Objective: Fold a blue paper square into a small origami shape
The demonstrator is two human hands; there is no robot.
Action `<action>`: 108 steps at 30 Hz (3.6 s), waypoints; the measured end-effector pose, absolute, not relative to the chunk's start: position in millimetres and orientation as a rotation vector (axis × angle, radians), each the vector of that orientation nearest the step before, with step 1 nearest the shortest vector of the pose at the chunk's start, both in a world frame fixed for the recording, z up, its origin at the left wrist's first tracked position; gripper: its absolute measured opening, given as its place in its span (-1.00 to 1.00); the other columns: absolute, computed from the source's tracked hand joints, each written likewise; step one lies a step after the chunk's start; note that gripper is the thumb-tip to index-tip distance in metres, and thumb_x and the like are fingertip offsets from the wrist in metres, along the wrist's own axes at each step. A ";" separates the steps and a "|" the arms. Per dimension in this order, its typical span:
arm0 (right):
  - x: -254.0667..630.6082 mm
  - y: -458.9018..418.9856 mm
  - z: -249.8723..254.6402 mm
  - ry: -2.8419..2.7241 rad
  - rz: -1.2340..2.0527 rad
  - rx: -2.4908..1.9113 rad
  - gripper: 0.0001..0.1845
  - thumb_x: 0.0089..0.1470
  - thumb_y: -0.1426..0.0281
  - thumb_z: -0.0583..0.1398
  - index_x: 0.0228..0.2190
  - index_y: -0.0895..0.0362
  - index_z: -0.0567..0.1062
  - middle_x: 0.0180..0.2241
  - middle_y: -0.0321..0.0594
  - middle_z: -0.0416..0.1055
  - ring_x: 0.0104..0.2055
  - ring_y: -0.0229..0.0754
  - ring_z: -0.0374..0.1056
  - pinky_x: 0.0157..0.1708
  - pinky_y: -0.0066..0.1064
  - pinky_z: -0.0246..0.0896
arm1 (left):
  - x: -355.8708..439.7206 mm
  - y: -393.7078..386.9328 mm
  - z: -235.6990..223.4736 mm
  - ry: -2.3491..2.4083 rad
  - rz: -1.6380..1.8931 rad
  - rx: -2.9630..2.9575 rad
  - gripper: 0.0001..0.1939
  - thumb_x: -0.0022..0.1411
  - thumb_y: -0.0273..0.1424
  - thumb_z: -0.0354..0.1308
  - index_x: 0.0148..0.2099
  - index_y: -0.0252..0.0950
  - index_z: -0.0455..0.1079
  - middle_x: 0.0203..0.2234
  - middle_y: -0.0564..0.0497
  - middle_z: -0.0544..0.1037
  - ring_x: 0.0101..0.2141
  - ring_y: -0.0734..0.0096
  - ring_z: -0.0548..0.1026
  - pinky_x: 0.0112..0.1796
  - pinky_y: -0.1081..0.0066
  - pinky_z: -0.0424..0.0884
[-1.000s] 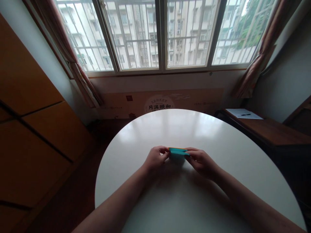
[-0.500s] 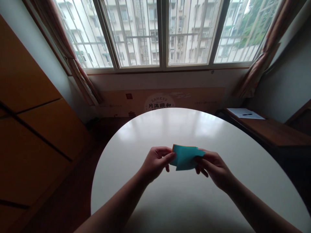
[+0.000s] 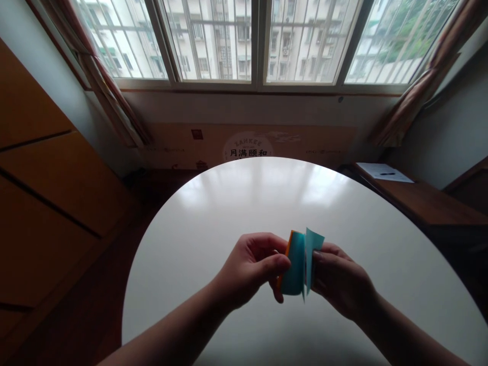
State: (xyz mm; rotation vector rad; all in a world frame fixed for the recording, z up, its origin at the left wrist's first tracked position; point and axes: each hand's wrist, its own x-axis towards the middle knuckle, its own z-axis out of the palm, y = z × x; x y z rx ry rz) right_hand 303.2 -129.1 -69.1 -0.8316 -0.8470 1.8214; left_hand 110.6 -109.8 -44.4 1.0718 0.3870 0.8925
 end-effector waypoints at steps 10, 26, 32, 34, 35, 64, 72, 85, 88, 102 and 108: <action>296.8 -127.8 -72.1 -0.781 1.871 -0.744 -0.70 -0.11 0.22 0.41 -0.57 0.19 0.53 -0.71 -0.36 0.12 -0.68 -0.39 0.00 -0.64 -0.51 -0.20 | 113.1 -112.8 -47.8 0.432 0.951 1.079 -0.68 0.11 -0.20 0.42 -0.20 -0.33 0.57 -0.45 -0.03 0.59 -0.47 0.40 0.56 -0.55 0.53 0.50; 299.8 -122.9 -82.6 -0.912 1.702 -0.743 -0.68 -0.04 0.18 0.41 -0.51 0.20 0.57 -0.72 -0.38 0.13 -0.70 -0.41 0.00 -0.70 -0.56 -0.19 | 106.8 -117.5 -38.0 0.648 0.909 1.322 -0.70 0.18 -0.27 0.32 -0.13 -0.26 0.34 -0.40 0.02 0.51 -0.51 0.44 0.49 -0.56 0.52 0.43; 304.9 -122.1 -89.5 -1.141 1.512 -0.745 -0.63 0.12 0.16 0.33 -0.53 0.20 0.53 -0.71 -0.39 0.12 -0.68 -0.41 -0.01 -0.69 -0.54 -0.16 | 106.0 -118.5 -40.0 0.748 0.919 1.430 -0.76 0.19 -0.34 0.24 -0.12 -0.22 0.31 -0.36 0.05 0.47 -0.59 0.55 0.39 -0.61 0.54 0.33; 306.3 -121.9 -91.8 -1.182 1.468 -0.754 -0.63 0.16 0.18 0.30 -0.53 0.20 0.51 -0.70 -0.38 0.15 -0.67 -0.40 0.02 -0.68 -0.53 -0.16 | 106.8 -118.7 -40.2 0.771 0.929 1.451 -0.77 0.18 -0.34 0.23 -0.12 -0.21 0.30 -0.37 0.05 0.46 -0.56 0.53 0.38 -0.61 0.55 0.31; 306.7 -121.8 -92.9 -1.192 1.457 -0.755 -0.63 0.17 0.19 0.29 -0.53 0.20 0.51 -0.70 -0.38 0.15 -0.67 -0.40 0.02 -0.67 -0.53 -0.16 | 107.3 -118.8 -40.1 0.781 0.935 1.454 -0.77 0.18 -0.34 0.23 -0.13 -0.21 0.30 -0.38 0.06 0.45 -0.55 0.51 0.38 -0.61 0.54 0.31; 310.6 -109.7 -93.2 -1.599 0.942 -0.820 -0.62 0.30 0.31 0.16 -0.54 0.18 0.47 -0.44 -0.23 0.32 -0.56 -0.35 0.18 -0.62 -0.48 0.04 | 107.0 -87.3 -59.4 0.871 0.985 1.475 -0.79 0.17 -0.36 0.19 -0.17 -0.36 0.47 -0.37 -0.03 0.51 -0.38 0.37 0.47 -0.54 0.48 0.51; 315.2 -92.9 -104.8 -1.925 0.759 -1.040 -0.76 0.22 0.44 0.11 -0.38 0.15 0.57 -0.24 -0.10 0.47 -0.28 -0.13 0.40 -0.39 -0.40 0.26 | 106.2 -67.7 -84.7 1.160 0.854 1.798 -0.75 0.14 -0.44 0.07 -0.23 -0.37 0.56 -0.38 -0.05 0.59 -0.35 0.29 0.53 -0.38 0.40 0.48; 313.7 -90.0 -108.1 -2.005 0.675 -1.083 -0.76 0.12 0.47 0.13 -0.43 0.13 0.60 -0.30 -0.13 0.52 -0.30 -0.12 0.42 -0.27 -0.35 0.30 | 101.6 -70.5 -79.6 1.421 0.595 2.223 -0.86 0.21 -0.44 0.09 -0.29 -0.27 0.49 -0.43 -0.03 0.55 -0.41 0.27 0.45 -0.35 0.36 0.30; 314.1 -89.1 -108.7 -2.016 0.677 -1.067 -0.76 0.12 0.49 0.11 -0.41 0.15 0.59 -0.23 -0.11 0.53 -0.29 -0.13 0.42 -0.28 -0.35 0.28 | 100.9 -73.6 -77.7 1.446 0.522 2.243 -0.82 0.26 -0.43 0.04 -0.22 -0.27 0.48 -0.36 -0.08 0.60 -0.37 0.23 0.50 -0.34 0.35 0.31; 318.3 -86.6 -106.6 -1.948 0.705 -1.068 -0.74 0.16 0.42 0.11 -0.33 0.14 0.61 -0.10 -0.06 0.52 -0.16 -0.05 0.46 -0.24 -0.32 0.33 | 89.7 -64.3 -71.2 1.439 0.451 2.152 -0.74 0.31 -0.37 0.01 -0.21 -0.28 0.53 -0.26 -0.08 0.61 -0.26 0.20 0.52 -0.24 0.32 0.38; 325.0 -84.6 -105.6 -1.830 0.692 -1.132 -0.70 0.20 0.32 0.08 -0.37 0.17 0.58 -0.16 -0.03 0.51 -0.21 -0.03 0.43 -0.30 -0.29 0.29 | 23.6 -24.4 -35.5 1.718 0.262 1.806 -0.72 0.40 -0.21 0.10 -0.12 -0.36 0.42 -0.34 0.00 0.50 -0.41 0.43 0.47 -0.38 0.38 0.46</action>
